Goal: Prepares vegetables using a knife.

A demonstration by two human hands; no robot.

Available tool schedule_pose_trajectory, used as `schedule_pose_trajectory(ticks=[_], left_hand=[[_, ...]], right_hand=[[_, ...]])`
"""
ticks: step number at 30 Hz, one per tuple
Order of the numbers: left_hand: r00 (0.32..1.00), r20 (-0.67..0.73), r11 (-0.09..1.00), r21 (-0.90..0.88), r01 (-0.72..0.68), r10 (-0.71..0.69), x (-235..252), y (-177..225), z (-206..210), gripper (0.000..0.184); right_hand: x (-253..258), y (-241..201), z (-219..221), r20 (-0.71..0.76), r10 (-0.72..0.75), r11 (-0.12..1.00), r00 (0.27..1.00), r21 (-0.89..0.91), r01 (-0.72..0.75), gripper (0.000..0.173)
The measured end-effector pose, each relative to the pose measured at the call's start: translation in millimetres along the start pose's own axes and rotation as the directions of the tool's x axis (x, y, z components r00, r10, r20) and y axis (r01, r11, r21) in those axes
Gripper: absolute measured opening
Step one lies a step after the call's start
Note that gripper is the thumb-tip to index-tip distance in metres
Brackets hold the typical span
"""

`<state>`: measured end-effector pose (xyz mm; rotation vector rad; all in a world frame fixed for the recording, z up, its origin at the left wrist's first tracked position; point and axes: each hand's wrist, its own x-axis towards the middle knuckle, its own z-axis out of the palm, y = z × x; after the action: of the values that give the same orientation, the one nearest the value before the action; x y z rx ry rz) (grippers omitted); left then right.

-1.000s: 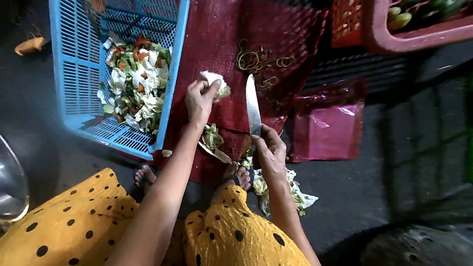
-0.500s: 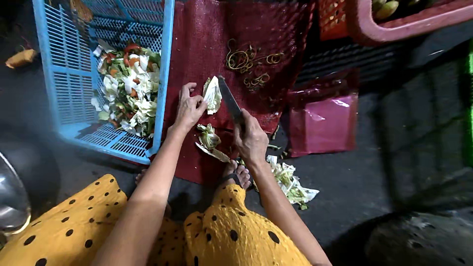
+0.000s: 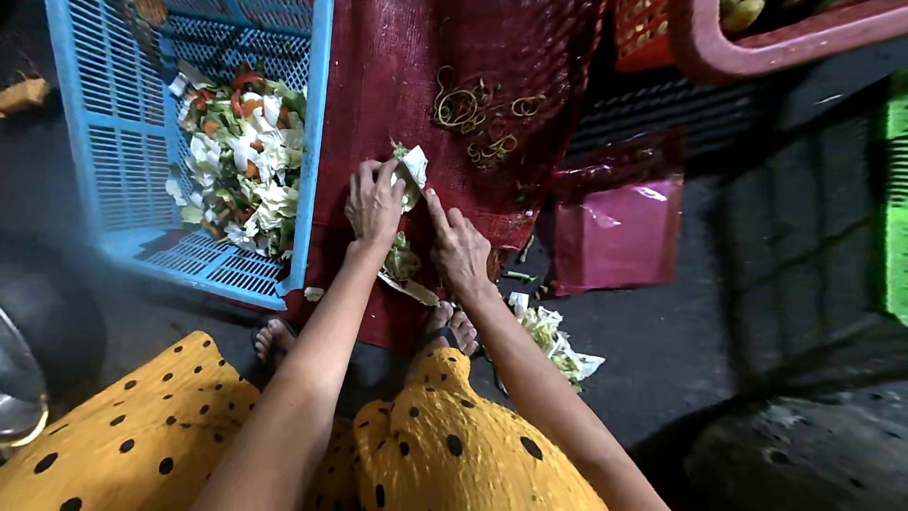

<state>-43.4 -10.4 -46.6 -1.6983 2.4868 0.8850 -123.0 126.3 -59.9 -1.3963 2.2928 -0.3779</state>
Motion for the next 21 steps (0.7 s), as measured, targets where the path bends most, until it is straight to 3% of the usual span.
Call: schedule_pose_trajectory(ticks=[3, 10, 14, 18, 21], left_hand=[[0.99, -0.07, 0.992, 0.045, -0.119, 0.122, 5, -3, 12, 0.03], [0.974, -0.068, 0.975, -0.03, -0.221, 0.218, 14, -11, 4, 0.029], [0.927, -0.213, 0.95, 0.025, -0.311, 0.309, 12, -20, 14, 0.037], [0.931, -0.252, 0.964, 0.022, -0.266, 0.263, 7, -27, 16, 0.037], [0.924, -0.288, 0.963, -0.025, -0.268, 0.25, 4, -30, 19, 0.027]], right_hand=[[-2, 4, 1, 0.024, 0.03, 1.0, 0.999, -0.008, -0.03, 0.073], [-2, 8, -18, -0.062, -0.005, 1.0, 0.998, 0.017, 0.006, 0.065], [1, 7, -12, -0.03, -0.017, 1.0, 0.999, 0.005, 0.018, 0.071], [2, 5, -7, 0.006, 0.02, 0.998, 1.0, 0.058, -0.02, 0.064], [0, 7, -4, -0.025, 0.022, 0.998, 0.999, 0.054, -0.021, 0.062]])
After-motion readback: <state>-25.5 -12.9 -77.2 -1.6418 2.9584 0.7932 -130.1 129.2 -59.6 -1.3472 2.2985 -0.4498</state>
